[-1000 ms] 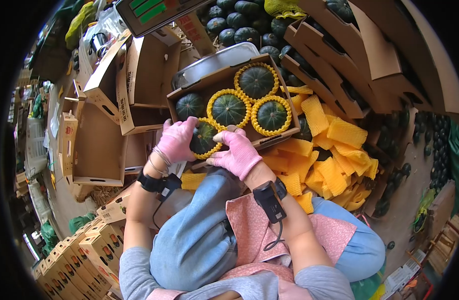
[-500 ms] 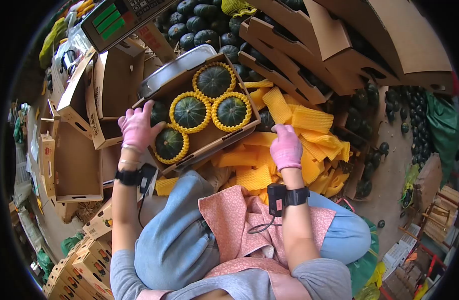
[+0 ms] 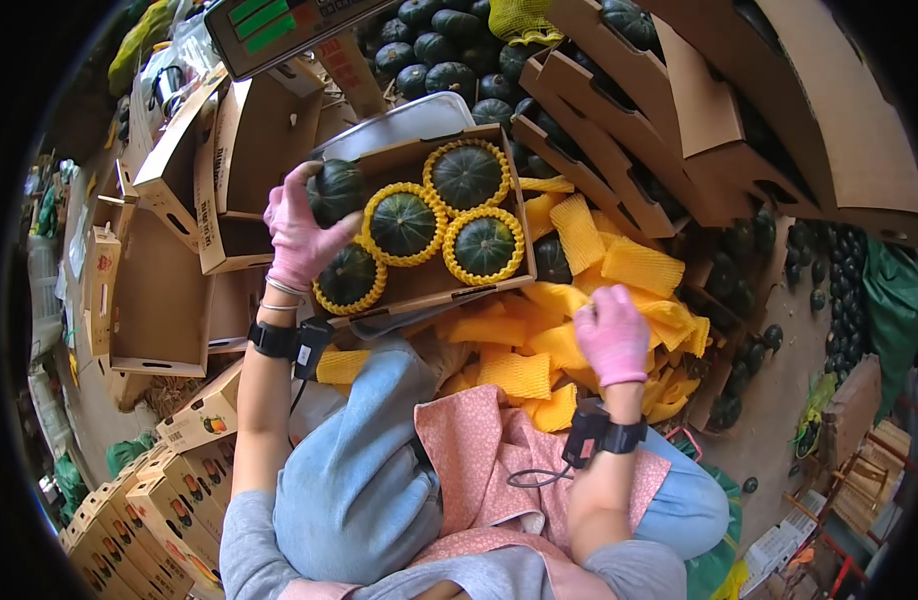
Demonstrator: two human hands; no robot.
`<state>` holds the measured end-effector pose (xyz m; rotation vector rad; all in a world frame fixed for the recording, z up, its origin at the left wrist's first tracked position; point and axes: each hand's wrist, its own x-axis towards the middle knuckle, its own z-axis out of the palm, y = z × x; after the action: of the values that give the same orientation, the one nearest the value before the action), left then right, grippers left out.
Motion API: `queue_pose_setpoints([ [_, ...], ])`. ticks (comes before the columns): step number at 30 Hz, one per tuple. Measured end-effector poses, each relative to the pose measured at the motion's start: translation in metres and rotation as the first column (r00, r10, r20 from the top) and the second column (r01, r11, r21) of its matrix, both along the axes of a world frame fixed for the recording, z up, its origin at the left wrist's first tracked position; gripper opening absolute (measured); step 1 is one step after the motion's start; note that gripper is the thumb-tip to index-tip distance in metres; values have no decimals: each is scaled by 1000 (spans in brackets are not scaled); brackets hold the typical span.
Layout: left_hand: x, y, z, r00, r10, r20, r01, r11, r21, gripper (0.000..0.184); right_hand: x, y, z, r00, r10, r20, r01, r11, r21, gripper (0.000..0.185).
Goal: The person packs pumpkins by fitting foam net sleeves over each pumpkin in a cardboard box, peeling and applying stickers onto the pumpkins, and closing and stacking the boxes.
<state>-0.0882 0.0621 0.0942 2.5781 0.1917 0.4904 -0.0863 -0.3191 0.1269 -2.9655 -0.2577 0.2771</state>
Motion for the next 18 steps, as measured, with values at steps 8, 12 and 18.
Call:
queue_pose_setpoints([
  [8,24,-88,1,897,-433,-93,443,882,161,69,7,58,41,945,-70,320,-119,837,534,14],
  [12,6,-89,40,830,-553,65,544,779,-312,52,4,93,30,966,-32,256,-156,719,677,13],
  [18,-10,-88,41,853,-478,210,454,478,-752,25,-2,118,34,976,74,-205,203,35,979,5],
])
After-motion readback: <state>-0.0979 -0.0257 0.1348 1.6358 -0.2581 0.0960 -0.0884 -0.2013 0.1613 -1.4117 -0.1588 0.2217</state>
